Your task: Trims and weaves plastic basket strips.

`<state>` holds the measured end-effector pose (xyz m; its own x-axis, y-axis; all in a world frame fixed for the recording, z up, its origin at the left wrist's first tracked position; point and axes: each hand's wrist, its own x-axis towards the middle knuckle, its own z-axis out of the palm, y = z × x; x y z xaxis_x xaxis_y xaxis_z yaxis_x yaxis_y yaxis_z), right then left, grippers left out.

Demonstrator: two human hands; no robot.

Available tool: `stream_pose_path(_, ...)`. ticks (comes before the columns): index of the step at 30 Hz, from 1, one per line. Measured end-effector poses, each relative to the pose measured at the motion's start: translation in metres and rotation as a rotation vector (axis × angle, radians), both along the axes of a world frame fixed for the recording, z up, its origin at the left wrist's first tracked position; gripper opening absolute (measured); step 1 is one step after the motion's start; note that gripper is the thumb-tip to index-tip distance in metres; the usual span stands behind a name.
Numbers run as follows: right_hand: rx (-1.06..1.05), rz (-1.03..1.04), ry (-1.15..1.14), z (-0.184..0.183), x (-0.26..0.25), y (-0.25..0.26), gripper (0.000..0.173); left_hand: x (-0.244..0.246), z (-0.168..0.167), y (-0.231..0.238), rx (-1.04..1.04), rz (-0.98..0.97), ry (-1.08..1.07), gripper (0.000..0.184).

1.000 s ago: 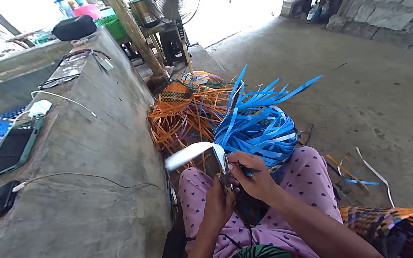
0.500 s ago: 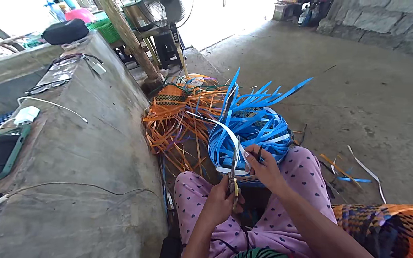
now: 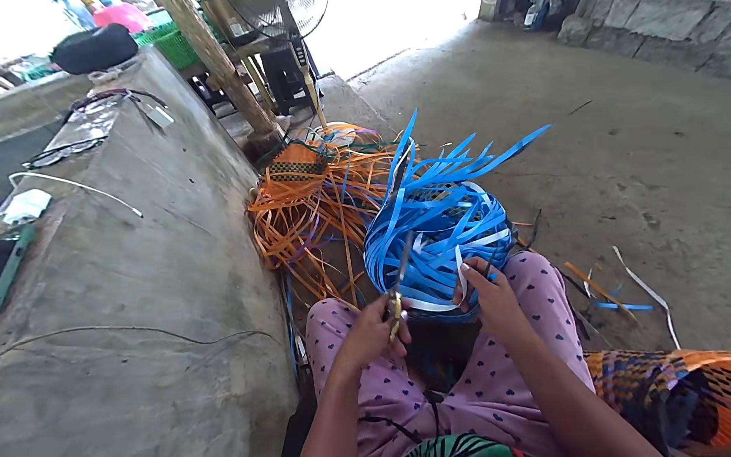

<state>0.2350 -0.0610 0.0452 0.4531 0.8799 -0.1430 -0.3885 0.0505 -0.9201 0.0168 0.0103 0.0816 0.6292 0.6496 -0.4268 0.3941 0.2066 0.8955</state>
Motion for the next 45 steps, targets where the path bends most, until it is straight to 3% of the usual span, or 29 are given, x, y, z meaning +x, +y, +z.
stream_pose_path(4,0.081,-0.005,-0.029,0.007,-0.003,-0.005,0.019,-0.001,-0.023,0.043,0.318,0.345,0.31,0.037)
stream_pose_path(9,0.164,0.009,-0.149,0.018,-0.017,-0.009,0.016,0.019,-0.071,0.076,0.488,0.35,0.481,0.076)
stream_pose_path(13,0.272,-0.028,-0.259,0.021,-0.023,-0.013,0.017,0.032,-0.083,0.074,0.528,0.37,0.538,0.063)
stream_pose_path(18,0.502,-0.006,-0.367,0.019,-0.032,-0.011,0.018,0.013,-0.082,0.065,0.464,0.548,0.337,0.054)
stream_pose_path(23,0.542,0.12,-0.204,0.025,-0.052,0.008,0.018,-0.013,-0.064,0.049,0.477,0.748,-0.096,0.05)
stream_pose_path(27,0.57,0.175,-0.271,0.031,-0.059,0.026,0.016,-0.018,-0.031,0.025,0.567,0.766,-0.426,0.042)
stream_pose_path(30,0.544,0.167,-0.425,0.041,-0.067,0.033,0.012,-0.013,-0.018,0.011,0.609,0.732,-0.538,0.04)
stream_pose_path(36,0.581,0.198,-0.737,0.055,-0.08,0.046,0.032,0.002,-0.02,-0.006,0.844,0.616,-0.452,0.036)
stream_pose_path(40,0.641,0.107,-0.762,0.053,-0.084,0.049,0.018,0.007,-0.024,-0.01,0.901,0.547,-0.444,0.038)
stream_pose_path(45,0.607,0.126,-0.633,0.052,-0.075,0.046,0.014,-0.015,-0.024,-0.02,1.024,0.457,-0.31,0.038)
